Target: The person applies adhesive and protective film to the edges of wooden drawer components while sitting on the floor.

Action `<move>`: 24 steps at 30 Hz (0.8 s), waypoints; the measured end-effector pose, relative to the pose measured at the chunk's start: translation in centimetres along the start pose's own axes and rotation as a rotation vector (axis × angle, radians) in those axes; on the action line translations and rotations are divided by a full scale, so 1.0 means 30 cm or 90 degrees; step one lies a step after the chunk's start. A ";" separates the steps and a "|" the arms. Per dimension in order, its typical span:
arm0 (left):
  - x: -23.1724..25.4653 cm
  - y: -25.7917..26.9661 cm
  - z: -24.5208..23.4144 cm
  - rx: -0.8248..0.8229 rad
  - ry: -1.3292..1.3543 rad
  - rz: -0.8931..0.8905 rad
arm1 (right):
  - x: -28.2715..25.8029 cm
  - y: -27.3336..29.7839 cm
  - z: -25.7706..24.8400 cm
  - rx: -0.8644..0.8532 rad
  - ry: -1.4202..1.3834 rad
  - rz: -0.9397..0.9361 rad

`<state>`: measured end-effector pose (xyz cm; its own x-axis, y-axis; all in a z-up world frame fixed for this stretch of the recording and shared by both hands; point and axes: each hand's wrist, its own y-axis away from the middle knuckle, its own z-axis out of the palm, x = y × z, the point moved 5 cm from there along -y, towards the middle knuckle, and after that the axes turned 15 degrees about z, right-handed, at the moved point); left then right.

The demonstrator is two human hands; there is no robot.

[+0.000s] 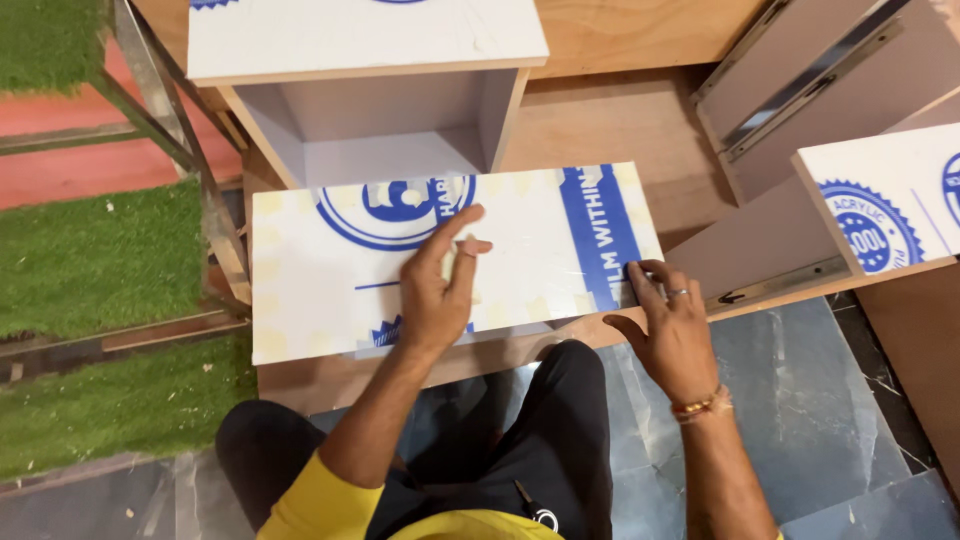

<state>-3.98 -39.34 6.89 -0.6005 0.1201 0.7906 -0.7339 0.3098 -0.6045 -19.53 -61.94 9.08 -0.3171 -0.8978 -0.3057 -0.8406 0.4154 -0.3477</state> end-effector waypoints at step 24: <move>0.013 0.012 0.043 -0.102 -0.123 0.070 | -0.008 0.076 0.051 0.127 0.006 0.011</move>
<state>-4.89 -40.41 6.86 -0.7347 -0.0159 0.6782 -0.6105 0.4514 -0.6508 -20.70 -60.56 7.00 -0.3363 -0.8909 -0.3053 -0.7311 0.4513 -0.5117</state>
